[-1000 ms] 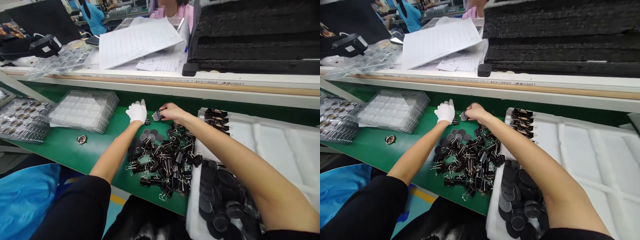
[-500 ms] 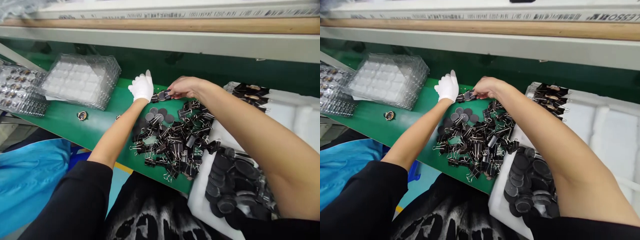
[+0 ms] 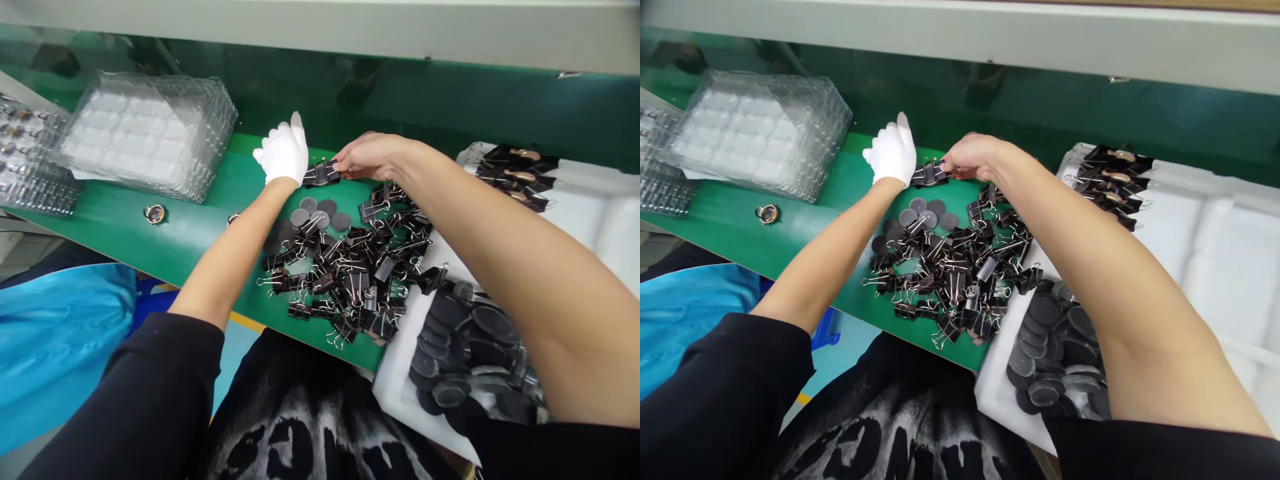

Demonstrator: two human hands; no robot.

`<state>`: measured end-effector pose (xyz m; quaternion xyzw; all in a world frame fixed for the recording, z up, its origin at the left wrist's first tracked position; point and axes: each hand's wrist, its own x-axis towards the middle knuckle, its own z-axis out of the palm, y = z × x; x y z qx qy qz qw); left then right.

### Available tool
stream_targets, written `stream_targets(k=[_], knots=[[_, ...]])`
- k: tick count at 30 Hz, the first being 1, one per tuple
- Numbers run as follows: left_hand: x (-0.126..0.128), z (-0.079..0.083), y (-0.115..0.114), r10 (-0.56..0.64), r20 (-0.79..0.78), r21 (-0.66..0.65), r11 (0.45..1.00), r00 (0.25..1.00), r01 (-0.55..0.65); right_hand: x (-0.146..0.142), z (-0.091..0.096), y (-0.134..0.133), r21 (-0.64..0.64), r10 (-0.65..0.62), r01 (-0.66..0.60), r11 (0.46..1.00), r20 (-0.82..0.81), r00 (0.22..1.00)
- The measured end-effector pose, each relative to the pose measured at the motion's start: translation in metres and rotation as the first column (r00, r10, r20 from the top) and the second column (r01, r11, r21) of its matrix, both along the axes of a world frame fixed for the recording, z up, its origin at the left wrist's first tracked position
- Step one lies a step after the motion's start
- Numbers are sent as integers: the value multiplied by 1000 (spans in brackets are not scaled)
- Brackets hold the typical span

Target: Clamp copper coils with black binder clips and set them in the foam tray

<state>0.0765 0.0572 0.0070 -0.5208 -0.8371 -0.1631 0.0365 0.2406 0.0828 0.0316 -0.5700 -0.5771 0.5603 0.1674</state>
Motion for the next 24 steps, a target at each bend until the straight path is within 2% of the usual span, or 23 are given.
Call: stream_targets(k=[6,13,19,21,22,24], knots=[[-5,-8,5,-6,86,36,999,996,3,-2,-5,2,-30,-1,1,1000,-17,1000],[-6,-11,9,-83,233,171,984,969,43,-1,0,-1,-73,-23,21,997,-16,1000],[-10,-8,13,-181,219,226,965,959,131,-5,4,-16,5,-44,44,999,-53,998],[-15,-2,5,-316,261,318,920,912,228,-1,10,-20,3,-59,59,998,-74,996],[-17,2,-3,-417,268,392,871,868,297,2,15,-22,-14,-66,65,998,-84,994],[-23,11,-25,-596,222,537,735,771,414,14,28,-27,-62,-81,75,995,-109,991]])
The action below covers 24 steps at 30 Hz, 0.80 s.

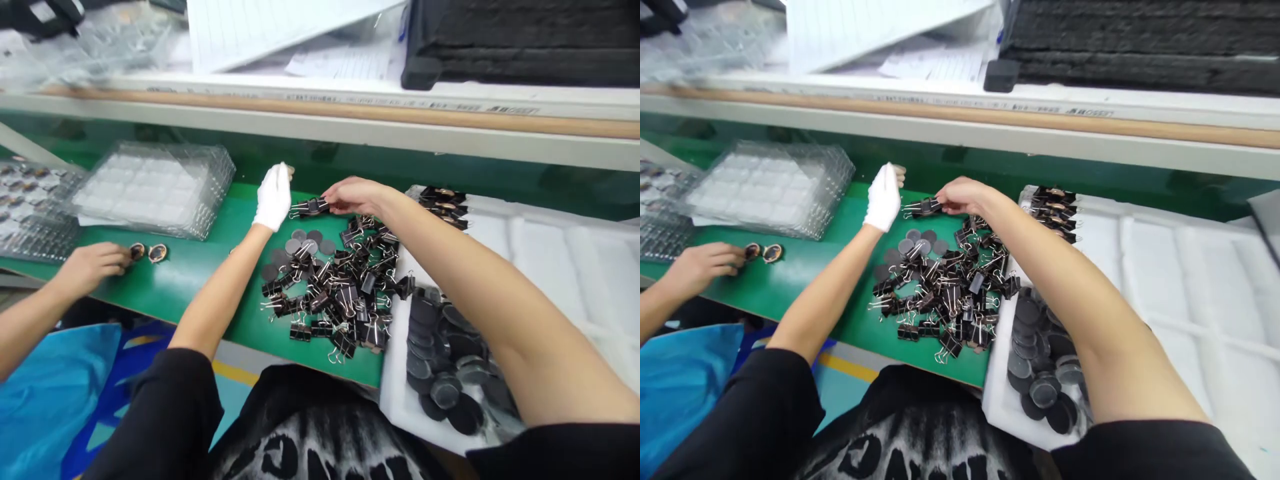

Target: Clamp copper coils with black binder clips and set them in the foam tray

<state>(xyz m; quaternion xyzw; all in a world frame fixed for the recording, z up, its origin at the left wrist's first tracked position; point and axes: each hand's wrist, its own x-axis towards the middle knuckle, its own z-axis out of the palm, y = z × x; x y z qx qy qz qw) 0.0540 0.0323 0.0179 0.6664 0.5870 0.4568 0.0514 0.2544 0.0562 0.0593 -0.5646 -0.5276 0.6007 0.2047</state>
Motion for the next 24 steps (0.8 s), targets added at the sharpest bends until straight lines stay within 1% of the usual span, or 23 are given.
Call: stream_targets(k=[1,2,3,4,6,7,8,9,11,12,14,16,17,18,19,20,21,23,24], knots=[[-2,5,-12,-90,-44,54,994,995,92,7,7,-4,-26,-6,6,1000,-18,1000],[-4,9,-24,-163,-135,85,981,977,175,16,13,-9,-53,-9,7,999,-38,999],[-4,14,-35,-221,-249,87,965,943,249,25,19,-15,-80,-5,0,997,-61,998],[-3,20,-44,-261,-358,57,952,897,300,34,24,-23,-101,14,-23,995,-86,996],[5,31,-56,-291,-488,4,942,823,336,53,32,-44,-132,72,-90,987,-137,988],[12,38,-60,-300,-508,-13,940,807,341,64,35,-57,-127,95,-116,985,-160,983],[22,44,-62,-308,-505,-19,938,807,346,74,38,-69,-96,115,-133,986,-175,978],[33,50,-64,-321,-491,-25,935,810,355,86,40,-81,-38,132,-141,989,-176,975],[61,62,-66,-356,-464,-57,926,811,374,114,43,-104,141,161,-145,979,-111,981],[76,67,-68,-383,-458,-90,918,803,386,129,44,-113,239,168,-152,959,-45,985],[109,73,-72,-457,-455,-179,888,764,424,163,43,-129,405,142,-179,897,120,983],[141,74,-76,-554,-457,-279,832,696,479,197,36,-142,542,64,-205,815,267,962],[156,73,-78,-599,-468,-328,800,650,502,213,29,-147,596,20,-220,772,323,946],[170,71,-79,-635,-493,-374,772,594,514,227,22,-152,636,-27,-230,736,367,930],[183,69,-80,-658,-535,-413,751,531,515,238,13,-155,661,-71,-231,714,396,915],[195,66,-80,-662,-590,-438,744,462,505,247,3,-158,669,-107,-223,709,414,904],[205,64,-80,-645,-653,-447,751,396,486,254,-7,-160,666,-132,-211,715,425,896],[222,60,-80,-583,-764,-438,783,277,442,261,-24,-163,658,-165,-191,728,439,883],[228,59,-79,-557,-797,-435,797,233,420,263,-32,-163,660,-175,-189,727,445,878]])
